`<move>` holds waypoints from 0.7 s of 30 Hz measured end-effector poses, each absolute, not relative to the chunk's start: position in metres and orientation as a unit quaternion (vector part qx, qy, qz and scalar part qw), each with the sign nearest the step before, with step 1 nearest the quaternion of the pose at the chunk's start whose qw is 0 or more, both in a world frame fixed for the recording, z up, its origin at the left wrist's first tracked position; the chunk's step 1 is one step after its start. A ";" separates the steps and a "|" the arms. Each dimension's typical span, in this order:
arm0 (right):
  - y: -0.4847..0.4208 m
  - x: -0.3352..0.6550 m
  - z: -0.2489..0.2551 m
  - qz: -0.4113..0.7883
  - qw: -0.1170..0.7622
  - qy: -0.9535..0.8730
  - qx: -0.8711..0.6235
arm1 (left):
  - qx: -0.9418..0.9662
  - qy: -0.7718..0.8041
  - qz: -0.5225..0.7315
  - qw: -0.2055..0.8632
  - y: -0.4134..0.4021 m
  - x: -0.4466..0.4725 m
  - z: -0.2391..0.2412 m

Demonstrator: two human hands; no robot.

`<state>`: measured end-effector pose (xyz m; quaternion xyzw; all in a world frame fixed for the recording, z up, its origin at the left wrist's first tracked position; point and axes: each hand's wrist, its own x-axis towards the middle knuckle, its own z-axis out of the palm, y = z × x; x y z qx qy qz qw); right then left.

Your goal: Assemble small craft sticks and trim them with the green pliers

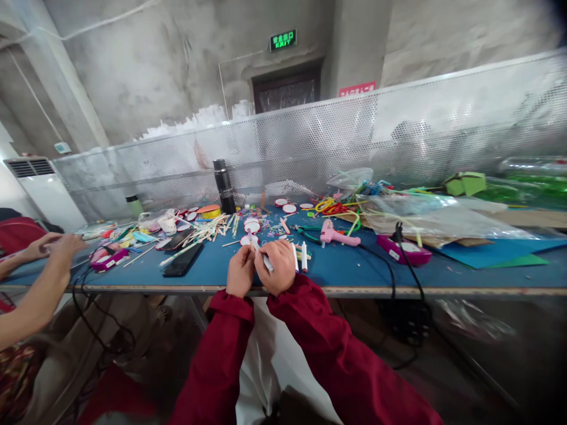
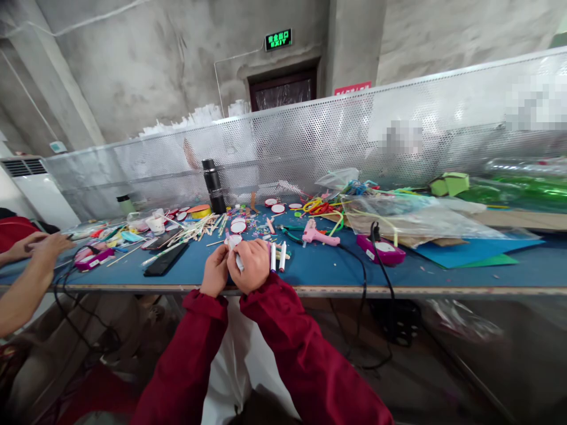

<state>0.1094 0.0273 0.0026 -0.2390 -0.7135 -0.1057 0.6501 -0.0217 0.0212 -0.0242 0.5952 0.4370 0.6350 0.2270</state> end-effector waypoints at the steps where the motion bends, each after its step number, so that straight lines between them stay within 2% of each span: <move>1: 0.027 0.109 0.002 -0.105 0.651 -0.713 -0.238 | 0.595 0.437 0.634 0.229 0.021 -0.022 -0.024; 21: 0.028 0.109 0.002 -0.103 0.655 -0.709 -0.241 | 0.604 0.444 0.627 0.210 0.021 -0.022 -0.025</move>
